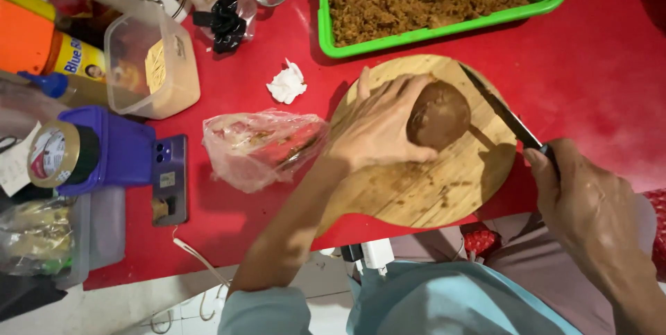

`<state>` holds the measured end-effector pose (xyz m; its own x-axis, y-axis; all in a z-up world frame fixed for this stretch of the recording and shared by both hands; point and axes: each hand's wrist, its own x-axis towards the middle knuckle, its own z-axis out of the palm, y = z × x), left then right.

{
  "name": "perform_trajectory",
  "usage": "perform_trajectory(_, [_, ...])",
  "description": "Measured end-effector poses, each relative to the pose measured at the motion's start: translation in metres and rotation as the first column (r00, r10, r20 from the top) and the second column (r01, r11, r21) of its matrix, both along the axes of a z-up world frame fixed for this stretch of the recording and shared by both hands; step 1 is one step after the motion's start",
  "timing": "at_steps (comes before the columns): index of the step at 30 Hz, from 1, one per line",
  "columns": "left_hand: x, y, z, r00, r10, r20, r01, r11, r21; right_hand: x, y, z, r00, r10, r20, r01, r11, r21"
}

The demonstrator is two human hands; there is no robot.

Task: Shaving a block of palm sugar with a knife on a wooden cutting board

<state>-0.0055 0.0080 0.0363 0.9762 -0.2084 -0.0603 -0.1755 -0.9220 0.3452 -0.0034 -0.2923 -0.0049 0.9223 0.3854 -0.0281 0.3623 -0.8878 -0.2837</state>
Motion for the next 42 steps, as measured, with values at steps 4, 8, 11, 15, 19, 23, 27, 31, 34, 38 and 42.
perform_trajectory(4, [-0.011, 0.001, 0.016, 0.99, -0.023, -0.139, 0.031, 0.998, 0.053, -0.007, 0.001, -0.006, 1.0, -0.015, 0.02, 0.015, 1.0, -0.012])
perform_trajectory(8, [-0.019, -0.015, 0.028, 0.933, 0.097, -0.346, -0.048, 0.988, 0.146, -0.013, 0.01, -0.003, 0.998, 0.024, -0.063, -0.023, 1.0, 0.016])
perform_trajectory(11, [-0.027, -0.018, -0.008, 0.971, 0.175, -0.162, -0.133, 0.96, 0.245, -0.016, 0.021, 0.004, 0.989, 0.028, -0.146, -0.025, 0.999, 0.026])
perform_trajectory(15, [-0.031, -0.02, -0.034, 0.959, 0.24, 0.148, -0.237, 0.971, -0.036, -0.017, 0.027, 0.001, 0.982, -0.011, -0.186, 0.008, 1.0, -0.018])
perform_trajectory(19, [-0.042, -0.013, -0.016, 0.968, 0.239, 0.079, -0.222, 0.959, -0.176, -0.02, 0.028, 0.001, 0.998, 0.036, -0.054, -0.041, 0.994, -0.101])
perform_trajectory(23, [-0.061, -0.008, 0.005, 0.987, 0.148, 0.055, -0.142, 0.985, -0.099, -0.019, 0.029, 0.003, 0.997, 0.023, -0.073, -0.038, 0.979, -0.198])
perform_trajectory(27, [-0.067, -0.019, -0.001, 0.955, 0.169, 0.244, -0.181, 0.983, 0.029, -0.028, 0.038, 0.03, 0.988, -0.008, -0.156, -0.023, 0.98, -0.197])
perform_trajectory(31, [-0.067, -0.027, -0.002, 0.943, 0.184, 0.277, -0.195, 0.981, 0.012, -0.034, 0.045, 0.03, 0.996, 0.091, 0.001, -0.088, 0.965, -0.249])
perform_trajectory(34, [-0.07, -0.026, 0.01, 0.917, 0.031, 0.398, -0.131, 0.965, 0.226, -0.03, 0.05, 0.029, 0.991, 0.137, -0.011, -0.135, 0.953, -0.273])
perform_trajectory(38, [-0.067, -0.024, 0.013, 0.945, 0.058, 0.323, -0.096, 0.99, 0.1, -0.027, 0.054, 0.028, 0.984, 0.162, -0.077, -0.177, 0.946, -0.27])
perform_trajectory(42, [-0.064, -0.024, 0.023, 0.968, 0.033, 0.25, -0.078, 0.982, 0.175, -0.022, 0.059, 0.027, 0.975, 0.217, 0.04, -0.19, 0.918, -0.35])
